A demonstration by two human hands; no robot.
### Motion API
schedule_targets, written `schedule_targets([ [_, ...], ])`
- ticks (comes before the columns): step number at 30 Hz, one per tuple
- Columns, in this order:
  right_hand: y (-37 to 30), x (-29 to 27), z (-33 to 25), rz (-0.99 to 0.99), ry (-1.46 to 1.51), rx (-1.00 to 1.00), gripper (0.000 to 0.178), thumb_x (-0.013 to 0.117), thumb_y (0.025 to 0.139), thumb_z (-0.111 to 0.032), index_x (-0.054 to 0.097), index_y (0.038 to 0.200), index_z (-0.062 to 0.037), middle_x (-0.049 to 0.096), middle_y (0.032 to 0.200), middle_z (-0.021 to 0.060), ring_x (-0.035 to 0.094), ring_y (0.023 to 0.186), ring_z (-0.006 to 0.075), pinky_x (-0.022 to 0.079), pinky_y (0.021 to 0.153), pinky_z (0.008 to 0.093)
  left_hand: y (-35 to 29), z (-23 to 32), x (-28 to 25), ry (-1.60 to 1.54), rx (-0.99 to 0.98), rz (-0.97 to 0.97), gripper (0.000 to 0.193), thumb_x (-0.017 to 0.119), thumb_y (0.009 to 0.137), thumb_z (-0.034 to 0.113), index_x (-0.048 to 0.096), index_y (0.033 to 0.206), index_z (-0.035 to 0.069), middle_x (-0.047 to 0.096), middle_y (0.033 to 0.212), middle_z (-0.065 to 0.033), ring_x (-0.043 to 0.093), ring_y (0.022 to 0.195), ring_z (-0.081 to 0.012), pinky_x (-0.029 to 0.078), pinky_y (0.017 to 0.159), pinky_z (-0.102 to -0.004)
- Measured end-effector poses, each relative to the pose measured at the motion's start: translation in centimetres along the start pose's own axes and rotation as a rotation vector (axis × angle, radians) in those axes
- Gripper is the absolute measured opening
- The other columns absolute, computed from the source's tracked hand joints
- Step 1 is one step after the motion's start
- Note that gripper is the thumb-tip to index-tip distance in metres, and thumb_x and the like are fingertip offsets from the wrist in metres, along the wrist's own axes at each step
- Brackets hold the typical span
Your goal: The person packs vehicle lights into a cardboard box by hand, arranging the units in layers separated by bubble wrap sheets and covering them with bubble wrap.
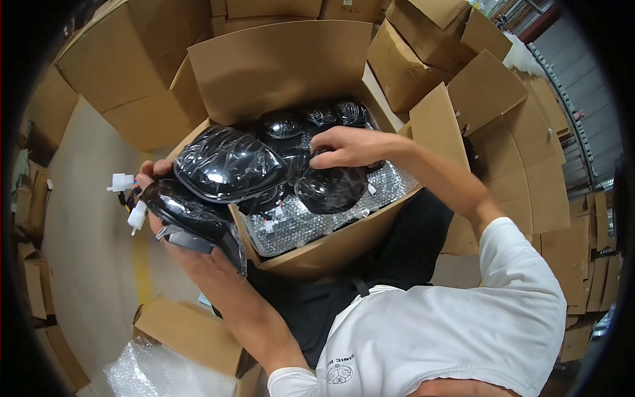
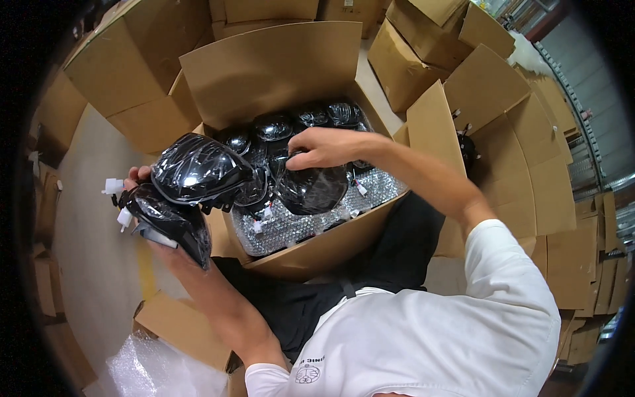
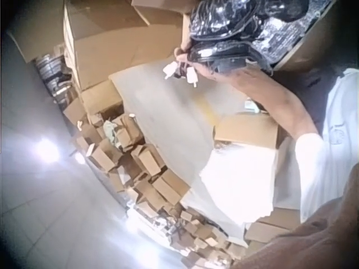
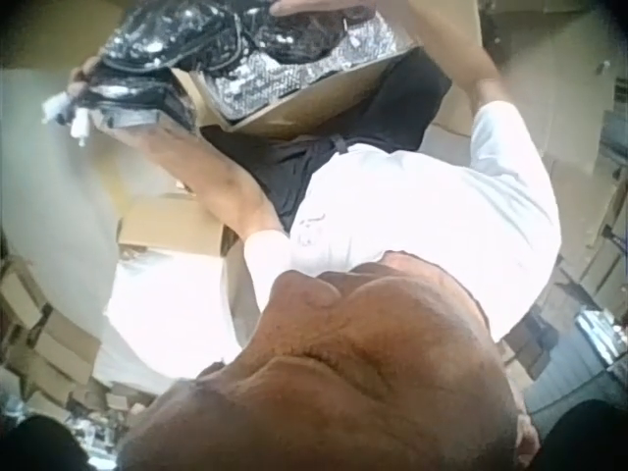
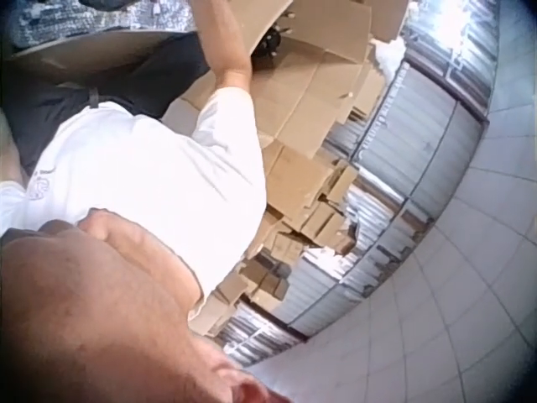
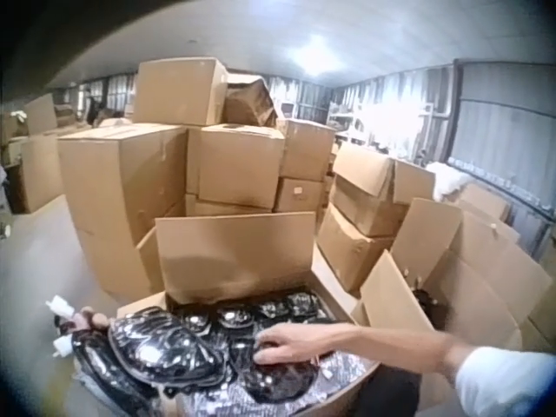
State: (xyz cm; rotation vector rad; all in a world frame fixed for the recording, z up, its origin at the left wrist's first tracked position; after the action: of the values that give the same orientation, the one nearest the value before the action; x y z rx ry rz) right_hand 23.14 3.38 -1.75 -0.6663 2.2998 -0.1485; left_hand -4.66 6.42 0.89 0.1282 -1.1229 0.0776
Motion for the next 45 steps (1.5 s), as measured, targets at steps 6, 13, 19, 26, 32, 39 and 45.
schedule_targets([
  [6,7.7,13.3,11.5,-0.064,0.313,0.494,0.040,0.067,0.091,-0.035,0.069,0.104,0.0018,0.069,0.092,0.0104,0.063,0.087,0.0209,0.051,0.076,0.0378,-0.1,-1.1,0.8,-0.071,-0.074,-0.019,0.025,0.057,0.103,0.027,0.059,0.115,0.006,0.066,0.096,-0.0097,0.064,0.094,-0.0236,0.054,0.089,-0.0355],
  [13,7.3,19.8,11.4,0.057,1.077,0.611,0.028,0.061,0.099,-0.029,0.067,0.107,-0.0021,0.071,0.096,0.0072,0.067,0.089,0.0181,0.056,0.079,0.0397,0.0,0.7,0.5,-0.006,-0.022,-0.054,0.024,0.056,0.103,0.029,0.058,0.112,0.007,0.063,0.095,-0.0061,0.060,0.096,-0.0219,0.051,0.092,-0.0369],
  [19,5.2,19.8,9.7,0.032,1.387,0.405,0.030,0.062,0.099,-0.029,0.064,0.115,-0.0038,0.070,0.106,0.0051,0.066,0.100,0.0158,0.053,0.092,0.0365,0.1,0.0,0.0,-0.040,-0.037,-0.054,0.028,0.055,0.103,0.028,0.058,0.118,0.004,0.067,0.096,-0.0096,0.063,0.097,-0.0240,0.052,0.092,-0.0388],
  [26,4.0,17.6,8.9,-0.103,0.932,0.432,0.086,0.078,0.086,-0.034,0.033,0.151,0.0010,0.037,0.153,0.0203,0.036,0.140,0.0321,0.039,0.108,0.0512,0.3,-0.6,-1.3,-0.007,-0.066,-0.026,0.027,0.057,0.103,0.027,0.057,0.117,0.004,0.067,0.097,-0.0092,0.064,0.097,-0.0237,0.052,0.092,-0.0387],
  [32,4.9,18.6,9.2,-0.005,1.049,0.334,0.080,0.079,0.086,-0.032,0.041,0.145,0.0041,0.057,0.133,0.0167,0.058,0.115,0.0231,0.051,0.091,0.0379,0.6,-1.2,-0.8,-0.033,-0.076,-0.038,0.027,0.058,0.101,0.028,0.058,0.116,0.005,0.066,0.098,-0.0089,0.063,0.097,-0.0238,0.052,0.093,-0.0384],
  [39,3.8,14.7,3.2,0.367,-0.341,-0.102,0.047,0.071,0.090,-0.039,0.065,0.112,0.0015,0.070,0.100,0.0187,0.068,0.091,0.0319,0.054,0.080,0.0412,-0.2,-1.9,-1.6,0.033,-0.109,0.026,0.020,0.055,0.102,0.027,0.061,0.112,0.011,0.067,0.102,-0.0018,0.063,0.099,-0.0188,0.053,0.093,-0.0356],
  [45,0.8,9.1,-0.3,-0.073,1.422,-0.072,0.052,0.052,0.101,-0.050,0.067,0.110,-0.0012,0.071,0.089,0.0091,0.068,0.075,0.0154,0.055,0.075,0.0303,-0.2,-1.3,-0.1,0.024,-0.024,-0.032,0.030,0.053,0.104,0.028,0.054,0.120,0.003,0.066,0.094,-0.0099,0.063,0.102,-0.0274,0.048,0.097,-0.0417],
])
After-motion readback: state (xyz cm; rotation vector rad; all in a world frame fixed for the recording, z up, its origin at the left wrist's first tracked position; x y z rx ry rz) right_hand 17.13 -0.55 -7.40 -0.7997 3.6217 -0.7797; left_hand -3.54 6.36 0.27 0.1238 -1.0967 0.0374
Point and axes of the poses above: each hand's wrist, its own y-axis towards the middle knuckle, its own x-axis out of the palm, z = x × y, the point moved 7 cm from there along y, towards the middle knuckle
